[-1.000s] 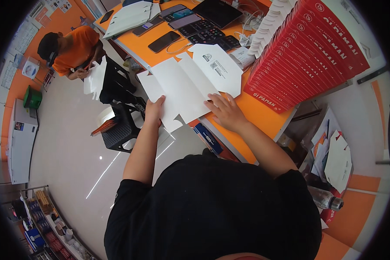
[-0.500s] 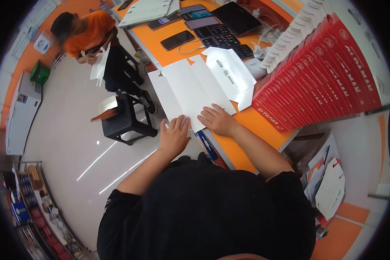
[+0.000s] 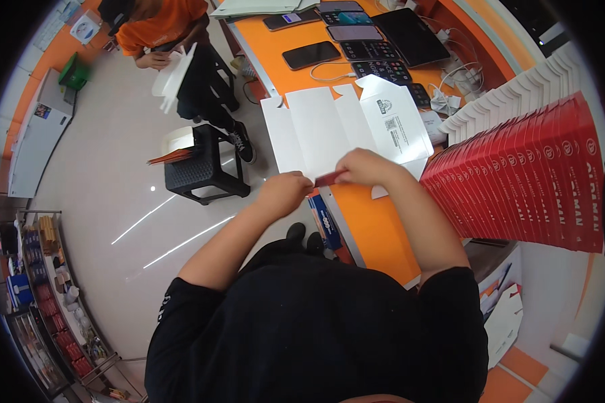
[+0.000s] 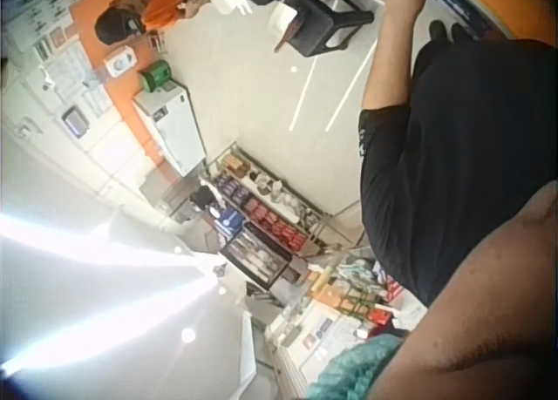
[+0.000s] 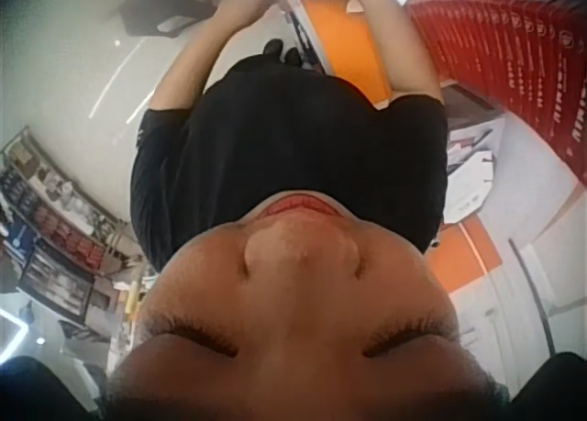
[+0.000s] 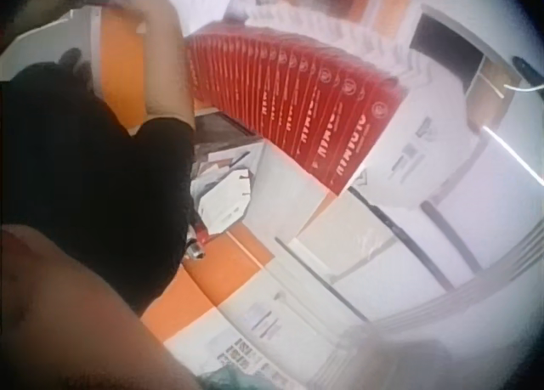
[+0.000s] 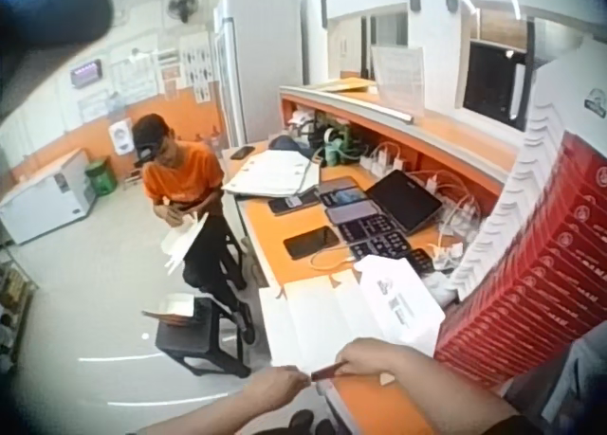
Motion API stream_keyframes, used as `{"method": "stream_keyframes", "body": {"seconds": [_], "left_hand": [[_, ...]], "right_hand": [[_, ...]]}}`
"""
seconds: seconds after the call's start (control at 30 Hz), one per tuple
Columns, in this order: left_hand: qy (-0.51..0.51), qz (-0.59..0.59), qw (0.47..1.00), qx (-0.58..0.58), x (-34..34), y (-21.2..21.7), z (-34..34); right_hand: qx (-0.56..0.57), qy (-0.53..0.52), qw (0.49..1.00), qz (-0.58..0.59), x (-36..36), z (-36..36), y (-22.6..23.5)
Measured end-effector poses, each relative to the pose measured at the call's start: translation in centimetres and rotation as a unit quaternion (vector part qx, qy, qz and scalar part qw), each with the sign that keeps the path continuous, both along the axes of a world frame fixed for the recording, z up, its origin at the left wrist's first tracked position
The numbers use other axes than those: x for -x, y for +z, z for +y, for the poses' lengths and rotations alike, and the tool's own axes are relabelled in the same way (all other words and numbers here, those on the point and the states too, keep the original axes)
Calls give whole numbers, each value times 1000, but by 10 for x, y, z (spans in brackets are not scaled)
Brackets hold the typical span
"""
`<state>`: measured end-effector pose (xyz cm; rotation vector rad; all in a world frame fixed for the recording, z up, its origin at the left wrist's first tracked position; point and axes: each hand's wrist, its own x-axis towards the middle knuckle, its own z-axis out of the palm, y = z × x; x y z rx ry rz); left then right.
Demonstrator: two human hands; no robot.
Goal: The person folds cardboard packaging sheets along crease lines to assemble takeout food boxes by hand on the counter.
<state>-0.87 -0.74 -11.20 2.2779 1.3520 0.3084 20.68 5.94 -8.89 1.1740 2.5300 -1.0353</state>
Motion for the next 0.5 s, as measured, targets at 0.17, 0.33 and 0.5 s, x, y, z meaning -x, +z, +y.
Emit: {"method": "stream_keyframes", "body": {"seconds": [0.17, 0.33, 0.5], "left_hand": [[30, -73, 968, 239, 10, -1, 46], [43, 101, 991, 73, -6, 11, 33], [-113, 84, 955, -262, -2, -28, 28]], "right_hand": [[97, -52, 990, -91, 23, 39, 4], [-87, -121, 944, -295, 45, 19, 15], [-95, -182, 940, -272, 25, 20, 2]]}}
